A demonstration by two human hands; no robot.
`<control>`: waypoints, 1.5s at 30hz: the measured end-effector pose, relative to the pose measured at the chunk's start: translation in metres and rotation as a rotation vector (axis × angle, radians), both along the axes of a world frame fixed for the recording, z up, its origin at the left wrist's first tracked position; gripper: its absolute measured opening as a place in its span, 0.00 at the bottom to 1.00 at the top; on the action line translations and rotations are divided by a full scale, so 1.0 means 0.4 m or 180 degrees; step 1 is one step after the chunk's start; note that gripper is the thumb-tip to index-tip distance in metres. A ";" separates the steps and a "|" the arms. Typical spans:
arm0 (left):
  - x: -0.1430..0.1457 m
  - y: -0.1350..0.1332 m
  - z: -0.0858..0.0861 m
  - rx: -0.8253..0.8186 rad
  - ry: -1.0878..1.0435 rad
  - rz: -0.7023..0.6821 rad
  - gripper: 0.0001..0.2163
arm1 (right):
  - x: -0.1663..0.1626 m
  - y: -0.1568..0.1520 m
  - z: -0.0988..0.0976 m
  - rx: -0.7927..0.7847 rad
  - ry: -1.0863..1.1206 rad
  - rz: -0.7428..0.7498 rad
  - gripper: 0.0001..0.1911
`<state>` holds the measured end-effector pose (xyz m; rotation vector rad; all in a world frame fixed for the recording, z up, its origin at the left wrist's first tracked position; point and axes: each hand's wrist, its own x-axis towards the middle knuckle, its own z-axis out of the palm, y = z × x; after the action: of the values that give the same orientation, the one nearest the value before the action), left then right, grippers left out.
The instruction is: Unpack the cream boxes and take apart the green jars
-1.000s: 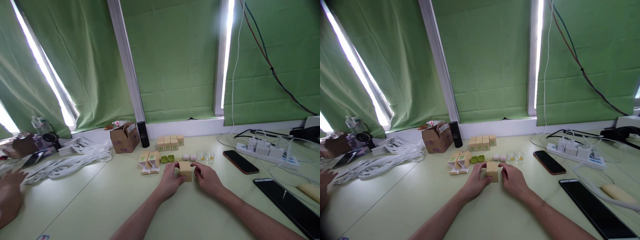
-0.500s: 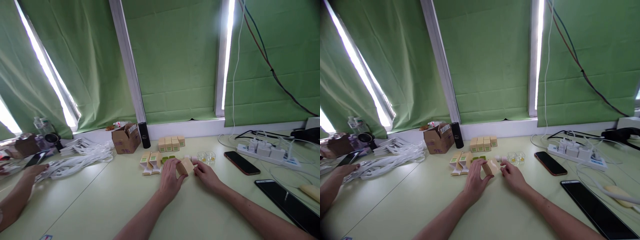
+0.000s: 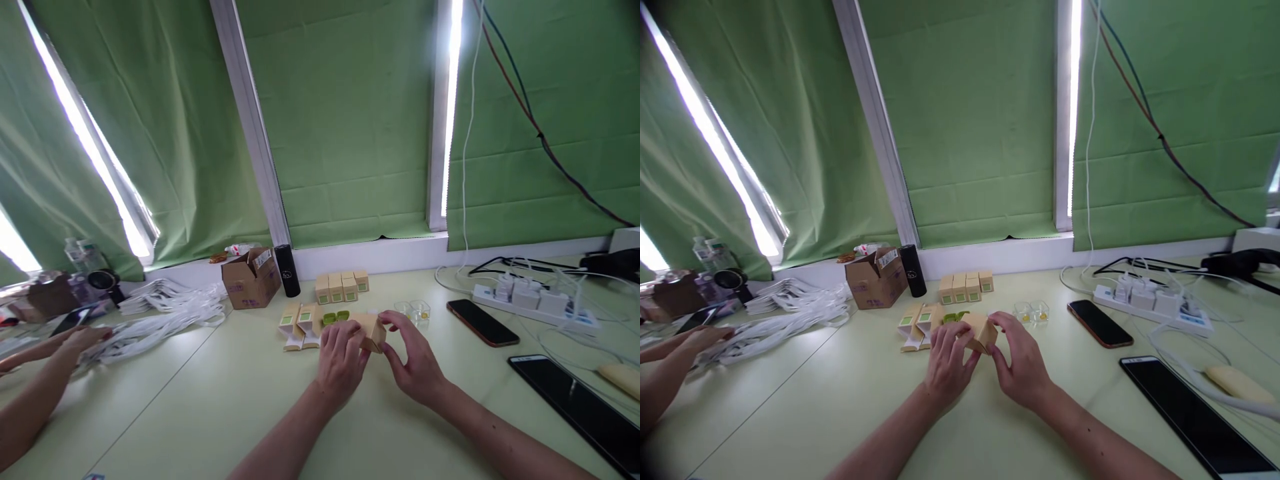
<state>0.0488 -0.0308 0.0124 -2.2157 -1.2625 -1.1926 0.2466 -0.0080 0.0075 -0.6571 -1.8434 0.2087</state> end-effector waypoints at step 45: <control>0.006 -0.002 0.007 -0.0659 0.0182 -0.0160 0.18 | 0.015 0.024 0.005 -0.0787 0.0402 -0.0253 0.18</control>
<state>0.0512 -0.0316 0.0151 -2.4228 -1.3700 -1.0498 0.2526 0.0017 0.0097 -0.8667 -1.6813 0.4208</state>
